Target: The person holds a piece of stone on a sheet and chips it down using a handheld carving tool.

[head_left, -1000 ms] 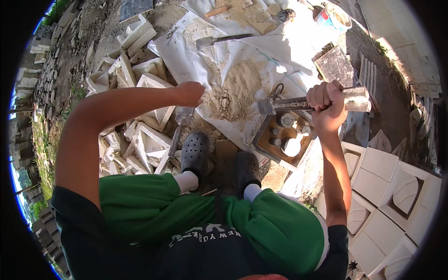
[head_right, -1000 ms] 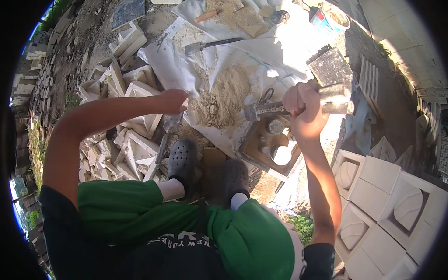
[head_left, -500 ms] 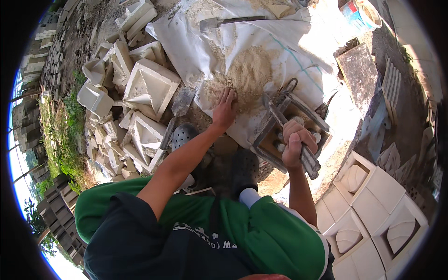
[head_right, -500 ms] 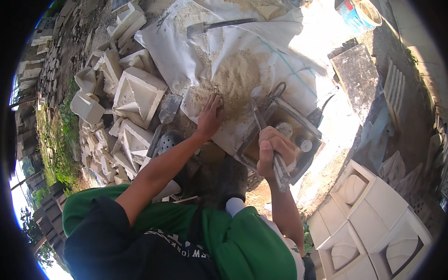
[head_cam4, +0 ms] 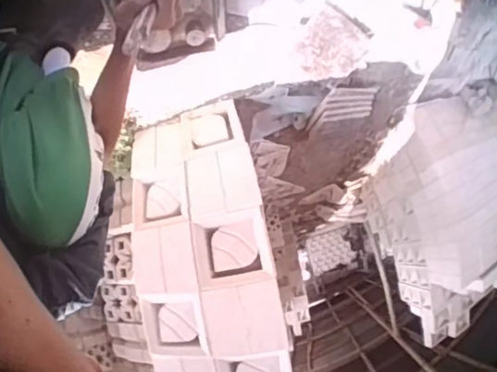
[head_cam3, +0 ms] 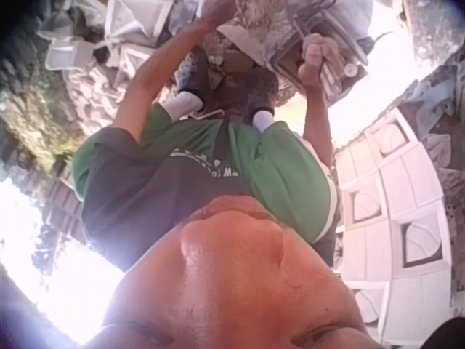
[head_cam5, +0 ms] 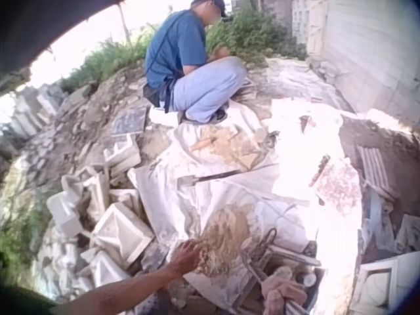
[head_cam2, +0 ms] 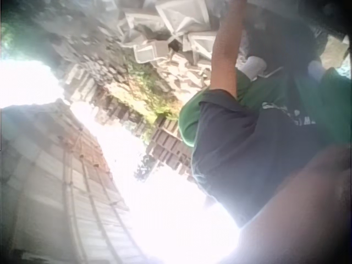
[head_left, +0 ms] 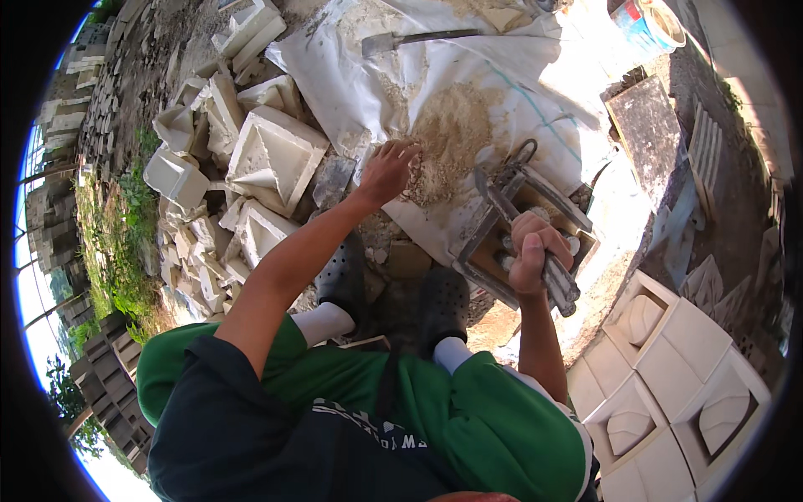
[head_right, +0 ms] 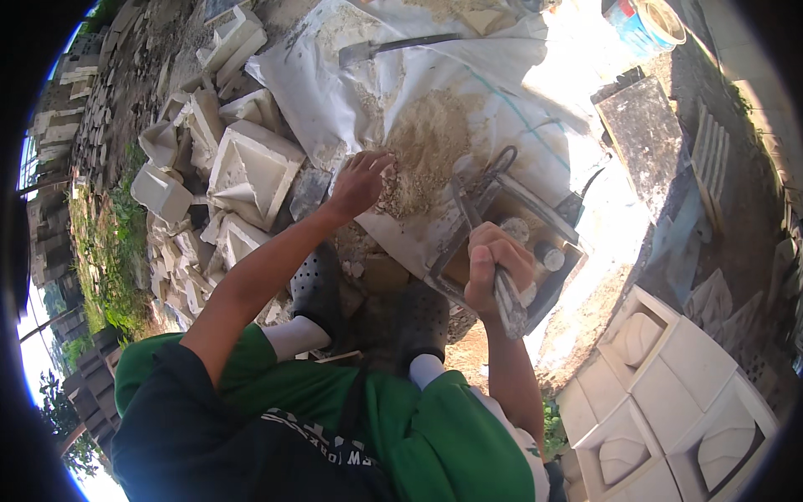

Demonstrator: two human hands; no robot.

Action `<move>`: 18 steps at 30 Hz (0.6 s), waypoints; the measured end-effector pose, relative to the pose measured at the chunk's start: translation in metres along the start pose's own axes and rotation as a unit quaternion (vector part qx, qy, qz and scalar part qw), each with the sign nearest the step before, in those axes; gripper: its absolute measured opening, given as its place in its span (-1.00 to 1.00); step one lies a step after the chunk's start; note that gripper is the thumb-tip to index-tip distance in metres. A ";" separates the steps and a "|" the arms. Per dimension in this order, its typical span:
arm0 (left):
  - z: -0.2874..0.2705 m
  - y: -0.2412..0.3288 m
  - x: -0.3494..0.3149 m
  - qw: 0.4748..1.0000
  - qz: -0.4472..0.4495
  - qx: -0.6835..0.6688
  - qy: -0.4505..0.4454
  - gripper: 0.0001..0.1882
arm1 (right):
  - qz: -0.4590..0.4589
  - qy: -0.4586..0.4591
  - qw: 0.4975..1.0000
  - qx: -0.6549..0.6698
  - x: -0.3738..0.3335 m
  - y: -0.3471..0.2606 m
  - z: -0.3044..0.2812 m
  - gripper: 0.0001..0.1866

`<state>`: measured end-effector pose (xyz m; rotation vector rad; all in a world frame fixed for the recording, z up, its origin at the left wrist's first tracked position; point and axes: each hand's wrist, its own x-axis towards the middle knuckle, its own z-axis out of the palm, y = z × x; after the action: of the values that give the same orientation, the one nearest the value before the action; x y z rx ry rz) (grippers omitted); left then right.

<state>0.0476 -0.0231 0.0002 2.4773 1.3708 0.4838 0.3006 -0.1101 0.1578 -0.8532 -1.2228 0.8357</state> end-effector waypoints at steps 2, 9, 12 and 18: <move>0.004 0.010 -0.009 0.999 -0.041 -0.008 0.016 -0.69 | 0.000 -0.004 1.000 -0.003 0.000 0.001 -0.001 -0.71; 0.030 0.026 -0.060 0.984 0.092 -0.079 -0.132 -0.78 | -0.017 0.005 1.000 -0.018 0.004 0.000 0.008 -0.70; 0.024 0.013 -0.047 0.993 0.060 -0.051 -0.085 -0.78 | -0.010 -0.003 1.000 -0.029 0.005 -0.003 0.009 -0.72; 0.010 0.009 -0.036 0.984 -0.137 -0.087 -0.071 -0.78 | -0.017 0.010 1.000 -0.025 0.003 -0.001 0.008 -0.72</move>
<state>0.0408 -0.0595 -0.0113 2.0994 1.5110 0.3426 0.2930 -0.1065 0.1609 -0.8766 -1.2417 0.7716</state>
